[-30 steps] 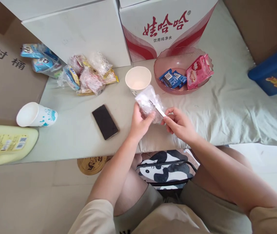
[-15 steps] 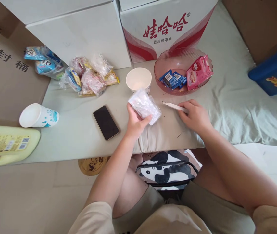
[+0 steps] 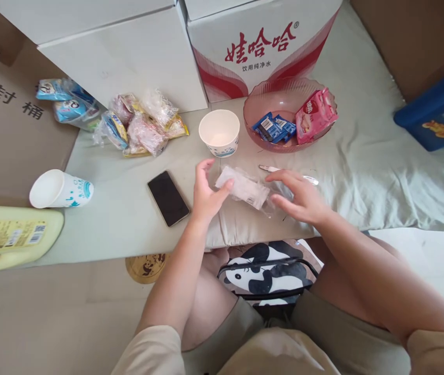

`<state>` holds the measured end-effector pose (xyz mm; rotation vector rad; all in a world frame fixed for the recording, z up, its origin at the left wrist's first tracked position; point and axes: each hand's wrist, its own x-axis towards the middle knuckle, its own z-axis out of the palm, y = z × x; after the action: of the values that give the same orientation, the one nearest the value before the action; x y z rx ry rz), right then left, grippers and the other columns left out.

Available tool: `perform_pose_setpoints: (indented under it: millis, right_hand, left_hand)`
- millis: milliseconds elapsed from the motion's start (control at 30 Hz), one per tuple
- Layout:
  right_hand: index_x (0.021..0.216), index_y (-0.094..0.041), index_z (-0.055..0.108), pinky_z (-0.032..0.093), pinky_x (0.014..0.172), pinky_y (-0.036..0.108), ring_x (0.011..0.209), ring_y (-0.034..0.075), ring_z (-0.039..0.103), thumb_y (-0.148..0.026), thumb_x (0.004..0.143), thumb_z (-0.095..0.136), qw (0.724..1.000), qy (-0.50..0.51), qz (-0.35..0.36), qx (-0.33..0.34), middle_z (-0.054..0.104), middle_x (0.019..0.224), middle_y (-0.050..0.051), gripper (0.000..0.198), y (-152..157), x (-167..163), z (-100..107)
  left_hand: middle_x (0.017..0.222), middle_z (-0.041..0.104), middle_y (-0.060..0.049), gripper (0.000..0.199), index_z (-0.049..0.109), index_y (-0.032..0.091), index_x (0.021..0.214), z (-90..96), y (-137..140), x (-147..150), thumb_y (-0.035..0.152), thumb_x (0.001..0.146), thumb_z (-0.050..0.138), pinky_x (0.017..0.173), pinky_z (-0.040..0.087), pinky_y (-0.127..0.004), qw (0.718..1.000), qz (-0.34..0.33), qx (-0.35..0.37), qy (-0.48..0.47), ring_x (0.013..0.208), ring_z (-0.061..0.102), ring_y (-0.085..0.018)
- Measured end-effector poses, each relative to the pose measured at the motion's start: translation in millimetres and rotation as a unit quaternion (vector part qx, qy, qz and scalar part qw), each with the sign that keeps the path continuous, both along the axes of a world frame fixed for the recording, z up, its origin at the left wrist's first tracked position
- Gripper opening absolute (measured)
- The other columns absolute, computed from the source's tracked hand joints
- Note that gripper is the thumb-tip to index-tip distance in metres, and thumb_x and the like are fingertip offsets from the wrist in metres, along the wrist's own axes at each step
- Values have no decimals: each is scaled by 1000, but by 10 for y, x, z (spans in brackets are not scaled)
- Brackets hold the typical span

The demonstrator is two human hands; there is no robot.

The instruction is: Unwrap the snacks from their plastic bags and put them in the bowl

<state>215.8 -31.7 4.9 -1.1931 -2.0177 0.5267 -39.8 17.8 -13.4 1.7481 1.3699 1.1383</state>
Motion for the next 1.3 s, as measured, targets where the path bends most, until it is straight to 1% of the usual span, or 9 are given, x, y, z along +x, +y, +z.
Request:
perform_pose_setpoints:
  millis: [133, 233, 400, 533, 867, 967, 1067, 1167, 1300]
  right_hand:
    - [120, -22, 64, 49, 98, 50, 115, 34, 65, -59, 84, 68, 998, -34, 54, 23, 70, 120, 14, 52, -4, -12, -36]
    - [107, -23, 68, 49, 95, 48, 109, 31, 66, -43, 90, 61, 998, -53, 23, 5, 73, 110, 11, 27, 9, -1, -67]
    - [92, -24, 70, 51, 90, 48, 96, 30, 67, -29, 91, 49, 984, -59, -163, -43, 74, 95, 10, 21, 71, 140, 10]
    - [103, -25, 70, 50, 94, 50, 103, 31, 65, -26, 92, 42, 960, -35, -276, -21, 73, 105, 12, 31, 35, 184, 131]
    - [84, -26, 73, 20, 115, 68, 135, 39, 47, -30, 91, 61, 969, -190, -157, 35, 70, 124, 7, 15, -343, -209, 213]
    - [80, -26, 72, 37, 107, 57, 121, 33, 57, -26, 93, 58, 979, -151, -129, 44, 71, 120, 8, 19, -385, -201, 252]
    - [87, -25, 73, 49, 85, 41, 93, 23, 66, -30, 97, 51, 992, -104, 71, -18, 74, 104, 9, 25, -410, -177, 277]
    - [95, -23, 74, 47, 68, 31, 74, 17, 65, -39, 101, 46, 952, -77, 257, -144, 74, 84, 4, 32, -408, -162, 267]
    - [94, -21, 75, 44, 64, 31, 66, 17, 62, -39, 104, 37, 970, -84, 164, -158, 72, 77, 5, 43, -324, -183, 206]
  left_hand:
    - [137, 62, -12, 59, 57, 23, 127, 82, -37, 3, 32, 75, 81, 113, 44, -45, 991, -92, -10, 101, 130, 57, -28]
    - [120, 71, -9, 20, 67, 21, 102, 121, -22, 23, 27, 83, 69, 102, 51, -39, 997, -46, -39, 49, 113, 66, -23]
    - [76, 64, 1, 17, 62, 22, 84, 196, 47, -40, 38, 83, 67, 59, 49, -24, 962, 74, -181, -192, 65, 61, -14]
    - [69, 60, 4, 13, 60, 22, 85, 260, 48, -68, 25, 74, 66, 53, 41, -20, 949, 113, -198, -216, 58, 56, -10]
    - [75, 65, 2, 18, 59, 22, 90, 326, -2, -107, 18, 73, 59, 59, 43, -22, 947, 144, -199, -208, 69, 62, -13]
    - [70, 60, 2, 5, 61, 20, 80, 301, -5, -144, 21, 76, 61, 56, 38, -21, 953, 146, -193, -181, 62, 55, -11]
    - [63, 53, 4, 3, 61, 19, 73, 290, -5, -159, 21, 76, 62, 52, 31, -21, 960, 149, -177, -158, 55, 46, -9]
    - [64, 54, 4, 4, 60, 19, 73, 301, -1, -147, 21, 76, 62, 53, 33, -20, 954, 145, -185, -187, 55, 48, -9]
    - [65, 54, 3, 11, 58, 20, 74, 314, 9, -142, 27, 78, 66, 50, 34, -20, 952, 128, -198, -196, 55, 49, -9]
